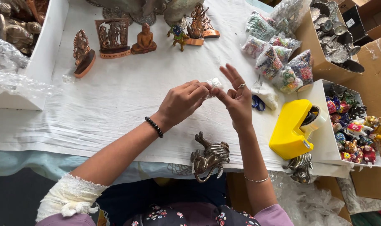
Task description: The person wraps small decorative figurines in bubble wrap and secures them with clear tape. They handle various items, including a small statue and a flat decorative piece, wrapping each individually before placing them aside.
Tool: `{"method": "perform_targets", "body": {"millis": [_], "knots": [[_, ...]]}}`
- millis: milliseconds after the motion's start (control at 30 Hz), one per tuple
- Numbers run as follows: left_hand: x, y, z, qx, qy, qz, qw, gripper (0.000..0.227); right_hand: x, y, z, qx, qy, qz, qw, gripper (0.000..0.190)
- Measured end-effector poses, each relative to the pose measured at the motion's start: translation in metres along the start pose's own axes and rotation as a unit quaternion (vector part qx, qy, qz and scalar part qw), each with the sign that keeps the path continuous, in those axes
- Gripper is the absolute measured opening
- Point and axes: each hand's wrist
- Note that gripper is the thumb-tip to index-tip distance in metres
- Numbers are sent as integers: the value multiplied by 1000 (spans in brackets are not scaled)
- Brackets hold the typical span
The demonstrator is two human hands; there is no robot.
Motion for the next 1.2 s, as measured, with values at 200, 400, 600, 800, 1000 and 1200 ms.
{"method": "perform_targets", "body": {"millis": [200,400,600,800,1000,1200], "knots": [[-1,-2,7,-13,-11,-32,999,17,-16,5,-12,-9,-44,-81,996,56],[2,2,3,10,-24,-63,998,9,-29,5,-19,-29,-95,-126,987,52],[5,3,1,14,-89,-123,988,10,-31,-12,-7,-35,-188,-267,945,39],[5,-5,6,40,-75,-66,994,17,-52,-10,-1,-70,-67,-134,986,55],[10,-6,9,61,-35,12,997,47,-1,-12,-6,116,246,312,910,46],[-1,-23,16,45,149,93,983,70,-106,10,1,59,-140,-39,988,33]]}}
Point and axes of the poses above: each hand's wrist, its own y-axis away from the middle knuckle, its own z-axis out of the back of the hand, x = y × z, and after that the axes turned 13 degrees about z, right-handed
